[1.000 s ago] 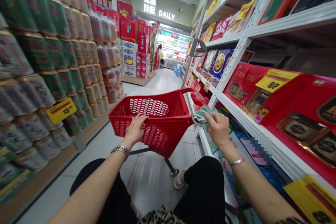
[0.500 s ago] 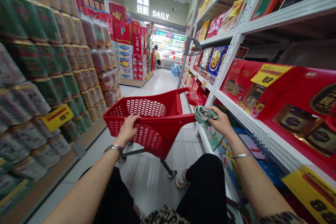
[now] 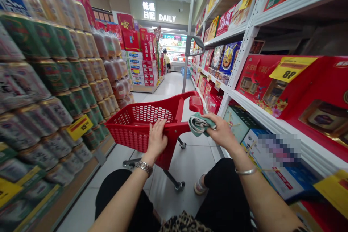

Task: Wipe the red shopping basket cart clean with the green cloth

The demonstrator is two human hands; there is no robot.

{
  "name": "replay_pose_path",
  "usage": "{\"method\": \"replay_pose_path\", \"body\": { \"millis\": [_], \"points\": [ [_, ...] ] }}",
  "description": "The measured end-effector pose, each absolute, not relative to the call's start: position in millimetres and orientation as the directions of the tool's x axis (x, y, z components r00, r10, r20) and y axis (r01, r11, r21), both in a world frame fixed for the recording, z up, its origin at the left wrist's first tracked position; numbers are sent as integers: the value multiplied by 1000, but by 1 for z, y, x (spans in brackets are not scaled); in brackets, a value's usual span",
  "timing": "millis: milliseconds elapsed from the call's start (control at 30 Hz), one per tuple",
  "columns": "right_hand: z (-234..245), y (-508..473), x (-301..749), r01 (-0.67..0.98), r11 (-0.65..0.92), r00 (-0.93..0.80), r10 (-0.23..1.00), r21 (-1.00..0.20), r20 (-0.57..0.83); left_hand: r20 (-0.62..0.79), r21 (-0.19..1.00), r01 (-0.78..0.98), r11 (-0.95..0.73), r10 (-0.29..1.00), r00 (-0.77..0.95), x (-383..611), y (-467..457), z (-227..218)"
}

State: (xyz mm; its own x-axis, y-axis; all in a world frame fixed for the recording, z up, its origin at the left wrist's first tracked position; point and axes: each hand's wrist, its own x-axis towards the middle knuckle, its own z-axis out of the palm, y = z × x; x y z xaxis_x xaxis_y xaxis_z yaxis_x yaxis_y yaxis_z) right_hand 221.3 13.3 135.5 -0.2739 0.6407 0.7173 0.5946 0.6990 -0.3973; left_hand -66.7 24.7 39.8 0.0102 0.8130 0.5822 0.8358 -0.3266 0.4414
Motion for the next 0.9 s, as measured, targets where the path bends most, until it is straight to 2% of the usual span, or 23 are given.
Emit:
{"method": "replay_pose_path", "body": {
  "millis": [167,300,567,800,900],
  "points": [
    [92,-10,173,745,626,-96,442,-231,892,497,515,795,-320,868,28,-79,19,55],
    [50,-23,130,792,596,-116,355,-129,928,434,545,773,-324,898,71,-96,19,60],
    [-20,-18,88,784,621,-301,347,24,888,393,557,783,-278,918,48,-97,19,61],
    [-83,-21,81,732,679,-433,395,60,810,369,558,781,-279,927,67,-101,22,63],
    [-110,-24,83,712,697,-516,443,80,733,366,557,780,-284,927,76,-104,24,61]
  ]
}}
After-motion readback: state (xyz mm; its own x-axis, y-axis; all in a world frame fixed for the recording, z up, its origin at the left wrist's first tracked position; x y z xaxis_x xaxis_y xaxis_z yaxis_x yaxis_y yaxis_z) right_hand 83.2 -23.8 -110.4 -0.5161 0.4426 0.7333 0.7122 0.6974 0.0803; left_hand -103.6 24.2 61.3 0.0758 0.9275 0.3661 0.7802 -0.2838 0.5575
